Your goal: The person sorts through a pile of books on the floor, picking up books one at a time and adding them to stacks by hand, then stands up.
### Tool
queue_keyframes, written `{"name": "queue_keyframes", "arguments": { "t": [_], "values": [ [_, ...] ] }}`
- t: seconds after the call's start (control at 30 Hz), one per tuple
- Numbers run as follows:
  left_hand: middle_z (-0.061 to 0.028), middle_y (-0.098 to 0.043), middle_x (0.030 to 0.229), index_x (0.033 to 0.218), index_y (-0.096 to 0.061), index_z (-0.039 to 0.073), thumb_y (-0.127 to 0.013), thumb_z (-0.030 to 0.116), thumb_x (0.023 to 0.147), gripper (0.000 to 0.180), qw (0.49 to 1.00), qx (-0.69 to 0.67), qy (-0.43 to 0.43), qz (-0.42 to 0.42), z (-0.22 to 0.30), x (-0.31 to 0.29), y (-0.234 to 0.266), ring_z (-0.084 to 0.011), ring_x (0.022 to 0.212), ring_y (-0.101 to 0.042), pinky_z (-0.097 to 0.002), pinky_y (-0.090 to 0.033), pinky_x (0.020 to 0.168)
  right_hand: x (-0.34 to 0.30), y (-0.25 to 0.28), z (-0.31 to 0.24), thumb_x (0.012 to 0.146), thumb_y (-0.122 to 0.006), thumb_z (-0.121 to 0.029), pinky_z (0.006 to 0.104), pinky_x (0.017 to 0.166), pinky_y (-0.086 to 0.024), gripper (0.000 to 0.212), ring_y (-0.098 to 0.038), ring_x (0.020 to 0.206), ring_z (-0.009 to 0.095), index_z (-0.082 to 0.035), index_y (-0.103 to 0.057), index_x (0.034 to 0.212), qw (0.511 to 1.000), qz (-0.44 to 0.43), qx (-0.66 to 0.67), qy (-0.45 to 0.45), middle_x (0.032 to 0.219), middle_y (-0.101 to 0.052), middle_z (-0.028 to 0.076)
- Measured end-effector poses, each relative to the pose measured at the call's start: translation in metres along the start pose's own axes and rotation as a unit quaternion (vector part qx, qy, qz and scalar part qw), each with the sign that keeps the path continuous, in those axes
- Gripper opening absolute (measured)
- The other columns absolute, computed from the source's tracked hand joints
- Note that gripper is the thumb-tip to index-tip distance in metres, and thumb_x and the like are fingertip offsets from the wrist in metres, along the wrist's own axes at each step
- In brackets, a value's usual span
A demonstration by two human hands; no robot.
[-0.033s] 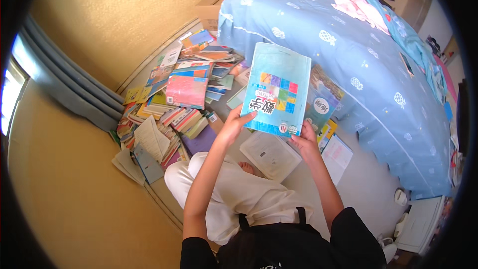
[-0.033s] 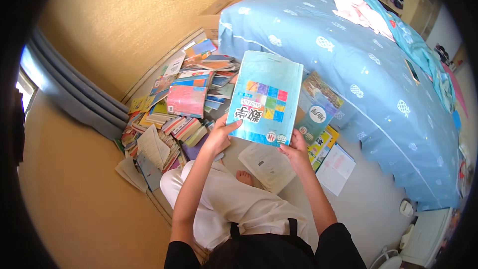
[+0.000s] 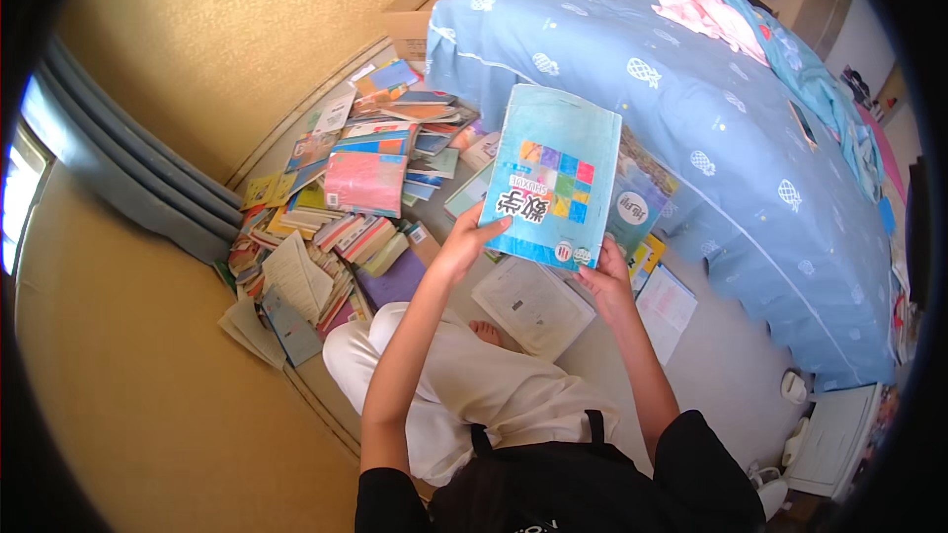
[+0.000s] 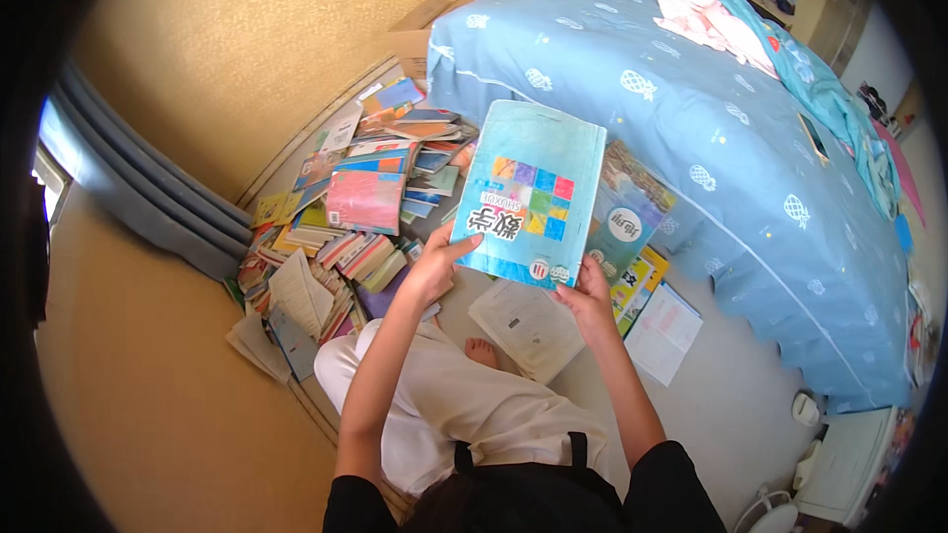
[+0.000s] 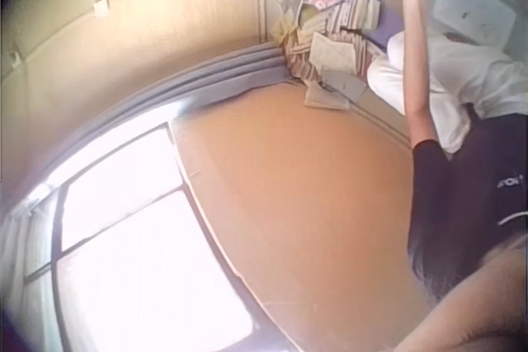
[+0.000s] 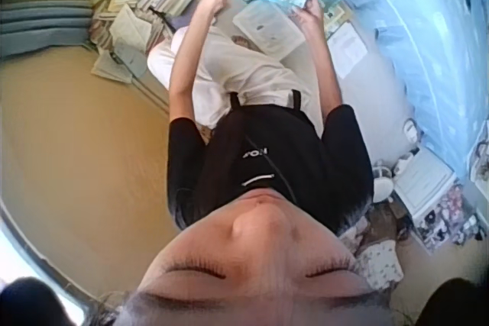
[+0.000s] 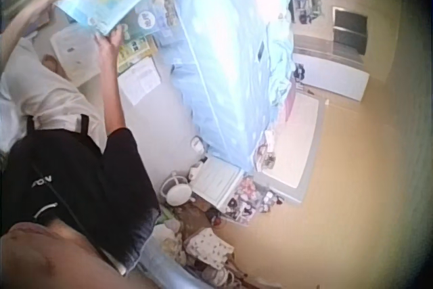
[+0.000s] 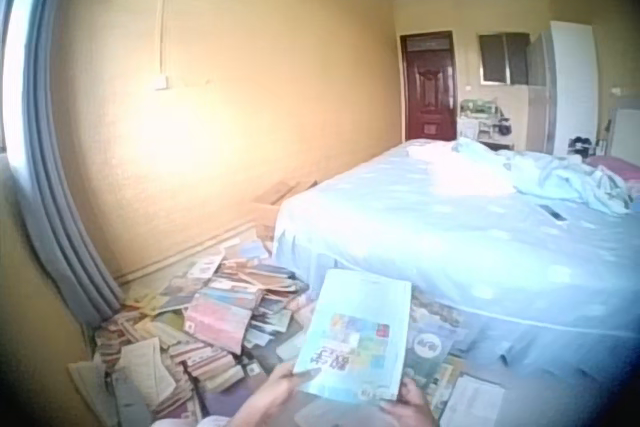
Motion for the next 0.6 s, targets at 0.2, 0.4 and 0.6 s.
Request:
{"name": "queue_keyframes", "arguments": {
  "t": [0.2, 0.4, 0.6],
  "values": [
    [-0.0060, -0.056, 0.111, 0.119, -0.050, 0.007, -0.062, 0.026, 0.080, 0.045, 0.987, 0.117, 0.074, -0.078, 0.001, 0.047, -0.061, -0.0180, 0.106, -0.048, -0.0417, -0.034, 0.088, -0.012, 0.051, -0.007, 0.077, -0.051, 0.008, 0.0268, 0.079, -0.048, 0.059, -0.053, 0.100, 0.013, -0.006, -0.030, 0.130, 0.994, 0.089, 0.048, 0.038, 0.118, -0.049, 0.004],
    [-0.0088, -0.057, 0.110, 0.119, -0.048, 0.000, -0.061, 0.021, 0.081, 0.046, 0.980, 0.120, 0.125, -0.102, -0.040, 0.090, -0.077, -0.0178, 0.100, -0.053, -0.0337, -0.041, 0.083, -0.015, 0.087, 0.005, 0.078, -0.051, 0.008, 0.0270, 0.079, -0.048, 0.057, -0.053, 0.100, 0.014, -0.006, -0.031, 0.129, 0.979, 0.176, 0.084, 0.061, 0.118, -0.048, 0.003],
    [-0.0120, -0.058, 0.107, 0.119, -0.047, -0.004, -0.061, 0.019, 0.081, 0.046, 0.968, 0.181, 0.130, -0.112, -0.071, 0.125, -0.073, -0.0189, 0.092, -0.058, -0.0309, -0.049, 0.073, -0.007, 0.109, 0.021, 0.078, -0.052, 0.007, 0.0269, 0.079, -0.048, 0.055, -0.053, 0.099, 0.013, -0.006, -0.032, 0.128, 0.970, 0.210, 0.116, 0.048, 0.117, -0.048, 0.003]
  ]
}}
Point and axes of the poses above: each hand's wrist, its own x-axis towards the middle knuckle, its own y-axis out of the back of the hand, z = x × y, the point moved 9 cm from there along x, towards the middle knuckle
